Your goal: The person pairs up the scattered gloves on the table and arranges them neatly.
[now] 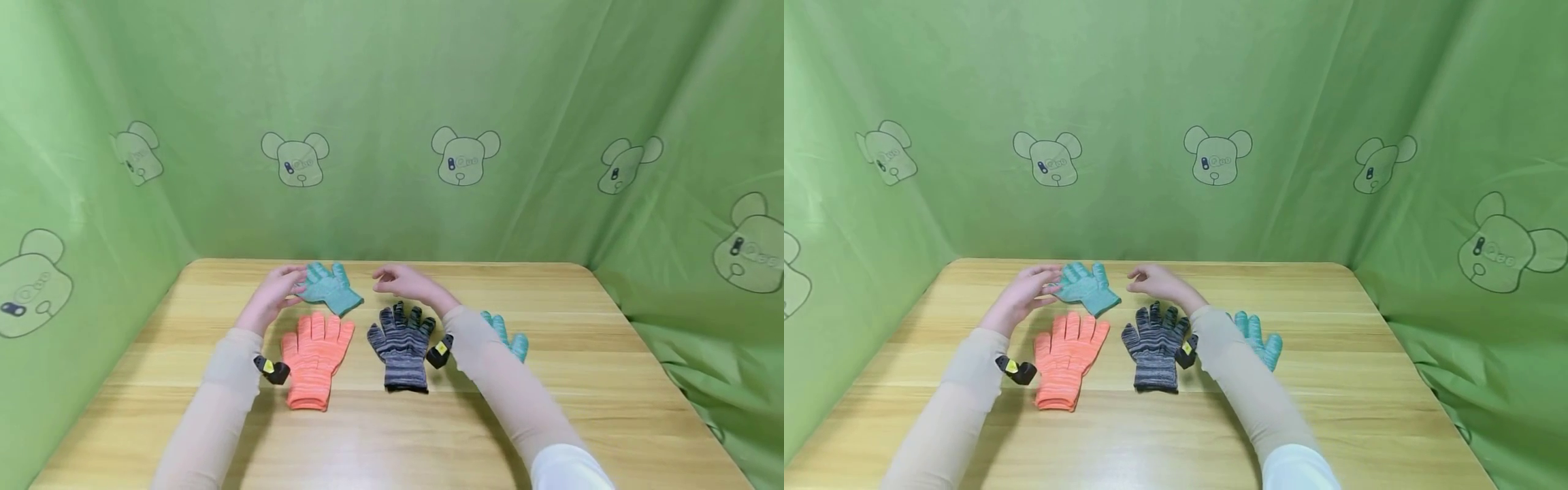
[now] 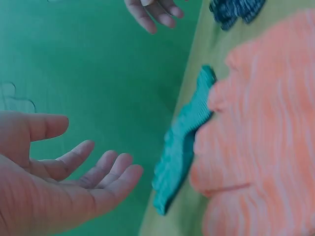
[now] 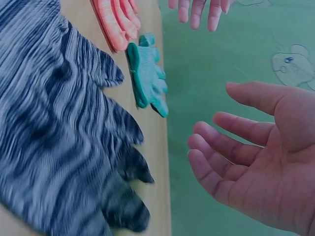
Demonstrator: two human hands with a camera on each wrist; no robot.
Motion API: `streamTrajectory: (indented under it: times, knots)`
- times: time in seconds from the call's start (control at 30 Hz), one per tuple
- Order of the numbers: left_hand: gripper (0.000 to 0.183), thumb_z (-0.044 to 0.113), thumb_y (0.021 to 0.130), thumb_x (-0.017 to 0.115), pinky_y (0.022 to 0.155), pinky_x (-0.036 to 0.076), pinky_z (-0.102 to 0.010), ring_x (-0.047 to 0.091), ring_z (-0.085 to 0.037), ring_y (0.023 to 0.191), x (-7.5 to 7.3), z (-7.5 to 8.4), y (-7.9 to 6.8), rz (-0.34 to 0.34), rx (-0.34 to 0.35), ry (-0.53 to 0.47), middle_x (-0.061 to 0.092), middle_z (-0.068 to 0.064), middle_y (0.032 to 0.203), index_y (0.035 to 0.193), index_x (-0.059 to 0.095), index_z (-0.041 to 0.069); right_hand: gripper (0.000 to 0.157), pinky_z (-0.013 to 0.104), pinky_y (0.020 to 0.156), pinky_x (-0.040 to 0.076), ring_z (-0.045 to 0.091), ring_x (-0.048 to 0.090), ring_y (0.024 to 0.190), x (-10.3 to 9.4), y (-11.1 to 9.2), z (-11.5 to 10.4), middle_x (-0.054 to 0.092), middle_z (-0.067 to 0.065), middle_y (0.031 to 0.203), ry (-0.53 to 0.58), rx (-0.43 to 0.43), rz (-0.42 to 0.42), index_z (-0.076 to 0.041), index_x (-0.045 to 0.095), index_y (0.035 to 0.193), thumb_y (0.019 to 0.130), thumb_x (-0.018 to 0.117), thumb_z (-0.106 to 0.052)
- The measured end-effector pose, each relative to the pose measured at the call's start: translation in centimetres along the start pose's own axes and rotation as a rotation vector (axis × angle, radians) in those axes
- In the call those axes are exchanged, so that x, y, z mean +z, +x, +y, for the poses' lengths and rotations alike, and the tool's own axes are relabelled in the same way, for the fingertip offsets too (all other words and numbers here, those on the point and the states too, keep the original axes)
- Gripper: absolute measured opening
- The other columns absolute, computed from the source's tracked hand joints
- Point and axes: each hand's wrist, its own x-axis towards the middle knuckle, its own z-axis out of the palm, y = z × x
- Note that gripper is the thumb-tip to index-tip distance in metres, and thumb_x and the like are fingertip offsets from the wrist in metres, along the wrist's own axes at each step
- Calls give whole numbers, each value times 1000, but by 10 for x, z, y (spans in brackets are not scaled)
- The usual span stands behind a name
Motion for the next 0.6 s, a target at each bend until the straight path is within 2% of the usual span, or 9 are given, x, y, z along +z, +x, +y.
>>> streamTrajectory:
  times: [0.17,0.4,0.6]
  knots:
    - [52,20,104,39,118,33,-50,37,-42,136,-6,-10,7,-20,-55,-37,31,-27,150,149,28,-3,47,37,94,53,26,59,112,14,19,-1,62,15,125,-1,29,-4,0,53,134,95,61,-24]
    - [54,20,103,42,116,38,-47,46,-37,124,-11,-25,15,4,-108,-50,42,-20,132,149,27,-4,46,39,93,54,26,60,107,33,29,-4,61,16,126,12,115,-15,0,54,132,93,61,-23]
    - [57,20,102,44,113,41,-45,48,-35,121,-13,-32,18,26,-148,-33,36,-24,140,149,24,-7,41,36,85,54,25,60,101,43,34,-4,60,14,123,48,168,-9,0,56,128,93,62,-21]
